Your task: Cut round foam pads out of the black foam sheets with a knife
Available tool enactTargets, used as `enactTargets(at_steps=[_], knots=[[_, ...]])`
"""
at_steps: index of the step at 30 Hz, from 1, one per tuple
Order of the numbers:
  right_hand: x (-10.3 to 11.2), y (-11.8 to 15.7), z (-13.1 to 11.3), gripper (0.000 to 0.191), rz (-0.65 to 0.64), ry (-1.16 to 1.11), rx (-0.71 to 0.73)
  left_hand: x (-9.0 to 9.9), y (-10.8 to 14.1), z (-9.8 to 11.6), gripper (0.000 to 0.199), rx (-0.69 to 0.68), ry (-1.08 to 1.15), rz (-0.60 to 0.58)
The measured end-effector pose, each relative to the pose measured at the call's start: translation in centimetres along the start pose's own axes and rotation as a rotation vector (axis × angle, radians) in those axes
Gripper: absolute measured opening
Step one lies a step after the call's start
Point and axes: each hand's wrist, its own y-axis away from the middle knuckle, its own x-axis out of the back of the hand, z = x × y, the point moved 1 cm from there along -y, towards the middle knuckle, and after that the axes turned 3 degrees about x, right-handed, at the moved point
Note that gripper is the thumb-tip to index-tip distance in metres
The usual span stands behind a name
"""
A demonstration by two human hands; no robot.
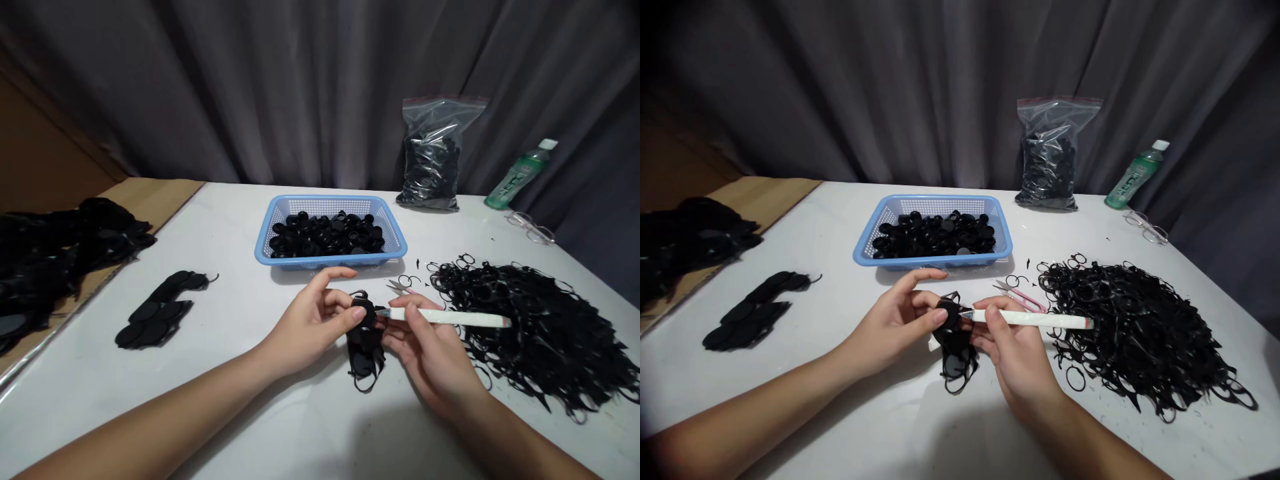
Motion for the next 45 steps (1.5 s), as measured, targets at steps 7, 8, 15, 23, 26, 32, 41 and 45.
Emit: enactTargets(at_steps=[7, 8, 15, 23, 26, 32, 41, 45], knots=[[0.1, 0.0, 0.1, 0.031, 0.058, 0.074, 0.014, 0.1, 0.1, 0.1, 0.045, -0.01, -0.057, 0.028], [0.2, 0.0, 0.1, 0.031, 0.056, 0.113, 0.036, 0.1, 0.2, 0.2, 0.046, -0.011, -0.08, 0.038], [0.5, 0.6, 0.0, 0.014, 0.016, 0.626, 0.444, -0.6, 0.8, 0.5, 0.047, -0.003, -0.219, 0.104], [1.4, 0.1, 0.4, 0.017, -0.043, 0.914, 0.475, -1.2, 1.7, 0.5, 0.033, -0.051, -0.016, -0.182], [1.5, -0.3, 0.3, 0.019, -0.013, 0.931, 0.453, -1.0, 1.6, 0.6, 0.026, -0.062, 0.015, -0.316], [1.2, -0.7, 0.2, 0.017, -0.019, 0.843, 0.447, -0.8, 0.9, 0.2, 0.027, 0.037, 0.364, -0.271], [0.9, -0.5, 0.8, 0.022, -0.027, 0.527, 0.289, -0.2, 0.0, -0.4, 0.057, 0.148, 0.52, -0.22], [0.9, -0.4, 0.7, 0.022, 0.004, 0.377, 0.252, 0.1, -0.3, -0.6, 0.052, 0.143, 0.528, -0.188]])
